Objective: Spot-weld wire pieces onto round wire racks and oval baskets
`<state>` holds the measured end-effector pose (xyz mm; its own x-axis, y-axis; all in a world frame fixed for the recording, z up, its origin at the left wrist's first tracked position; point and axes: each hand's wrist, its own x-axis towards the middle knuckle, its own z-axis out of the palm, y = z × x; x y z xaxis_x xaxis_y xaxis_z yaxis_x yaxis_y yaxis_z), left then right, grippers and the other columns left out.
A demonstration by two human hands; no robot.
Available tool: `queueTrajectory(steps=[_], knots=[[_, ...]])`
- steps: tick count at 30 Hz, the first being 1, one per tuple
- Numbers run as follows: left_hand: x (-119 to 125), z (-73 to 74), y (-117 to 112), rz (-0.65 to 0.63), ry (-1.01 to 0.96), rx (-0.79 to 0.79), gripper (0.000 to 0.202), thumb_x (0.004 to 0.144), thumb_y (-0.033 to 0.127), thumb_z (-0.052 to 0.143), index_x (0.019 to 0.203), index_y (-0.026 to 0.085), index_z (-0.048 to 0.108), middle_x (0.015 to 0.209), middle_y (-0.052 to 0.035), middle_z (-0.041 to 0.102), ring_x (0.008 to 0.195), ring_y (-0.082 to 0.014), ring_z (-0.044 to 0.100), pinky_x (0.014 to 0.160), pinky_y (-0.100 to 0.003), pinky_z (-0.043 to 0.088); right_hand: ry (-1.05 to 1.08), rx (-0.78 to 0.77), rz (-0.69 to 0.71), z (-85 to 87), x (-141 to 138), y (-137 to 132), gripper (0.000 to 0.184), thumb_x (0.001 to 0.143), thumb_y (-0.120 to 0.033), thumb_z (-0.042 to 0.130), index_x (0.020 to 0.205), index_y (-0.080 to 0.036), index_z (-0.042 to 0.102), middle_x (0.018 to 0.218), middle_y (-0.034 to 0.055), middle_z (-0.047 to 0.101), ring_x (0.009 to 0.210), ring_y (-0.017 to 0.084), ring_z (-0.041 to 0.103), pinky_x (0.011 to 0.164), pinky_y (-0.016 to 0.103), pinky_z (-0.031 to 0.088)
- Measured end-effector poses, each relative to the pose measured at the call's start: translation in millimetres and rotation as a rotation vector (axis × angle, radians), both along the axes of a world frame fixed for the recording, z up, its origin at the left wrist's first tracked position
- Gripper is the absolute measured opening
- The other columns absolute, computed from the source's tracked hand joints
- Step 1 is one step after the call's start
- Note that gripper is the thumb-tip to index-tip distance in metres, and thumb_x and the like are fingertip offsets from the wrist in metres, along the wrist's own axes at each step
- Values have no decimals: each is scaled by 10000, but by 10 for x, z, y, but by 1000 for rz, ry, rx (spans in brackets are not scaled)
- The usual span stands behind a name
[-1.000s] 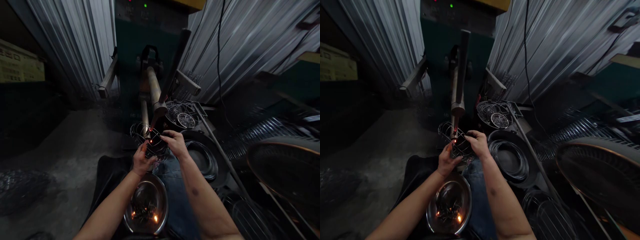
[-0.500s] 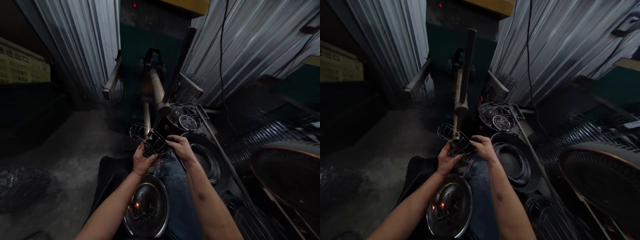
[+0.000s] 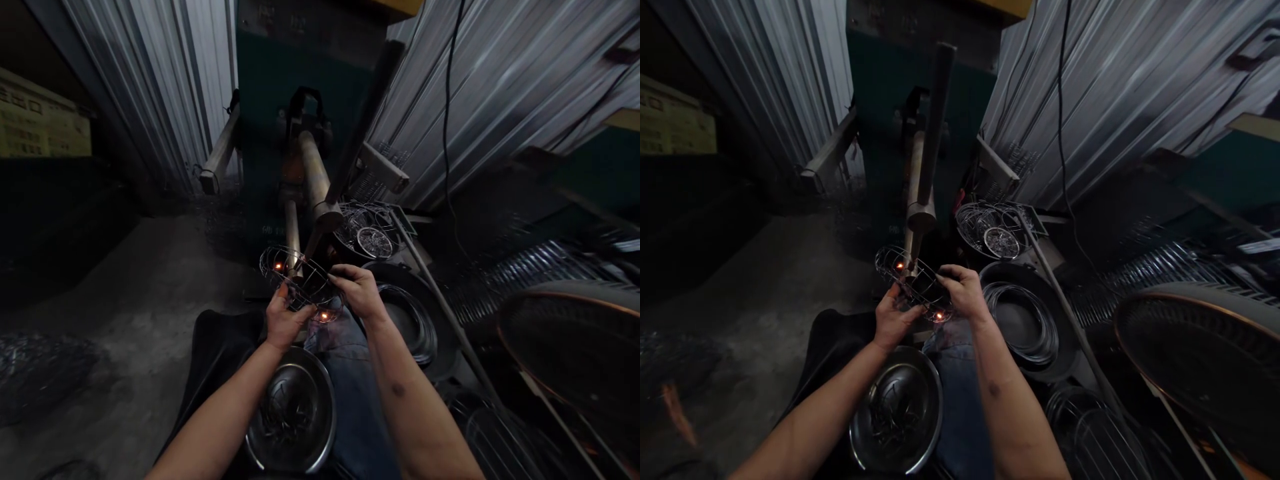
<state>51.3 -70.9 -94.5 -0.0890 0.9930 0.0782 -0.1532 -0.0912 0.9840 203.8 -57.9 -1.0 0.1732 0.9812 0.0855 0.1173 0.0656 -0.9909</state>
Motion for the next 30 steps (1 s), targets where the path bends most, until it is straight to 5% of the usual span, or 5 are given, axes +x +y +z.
queueTrajectory(steps=[13,22,30], knots=[[12,64,59,-1,-140,-158,802,523,258,854,1259,185,544,1019,-66,668,893,-184,652,846,-317,517,-84,6,37,129,-137,207,249,615,-395,742,703,-163,715,624,-6,608,585,130,516,563,255,407],[-58,32,27,-89,-213,-153,755,560,258,821,1257,163,549,997,-57,655,887,-167,627,870,-310,485,98,-206,87,-286,493,-269,350,566,-362,829,832,-153,741,628,3,634,525,97,495,534,248,400],[-116,-6,108,-62,-106,-106,526,586,260,752,1087,133,651,815,-4,636,707,-122,583,720,-248,477,69,-73,-33,-400,340,-371,334,540,-348,819,807,-160,748,683,8,671,582,123,529,597,282,432]])
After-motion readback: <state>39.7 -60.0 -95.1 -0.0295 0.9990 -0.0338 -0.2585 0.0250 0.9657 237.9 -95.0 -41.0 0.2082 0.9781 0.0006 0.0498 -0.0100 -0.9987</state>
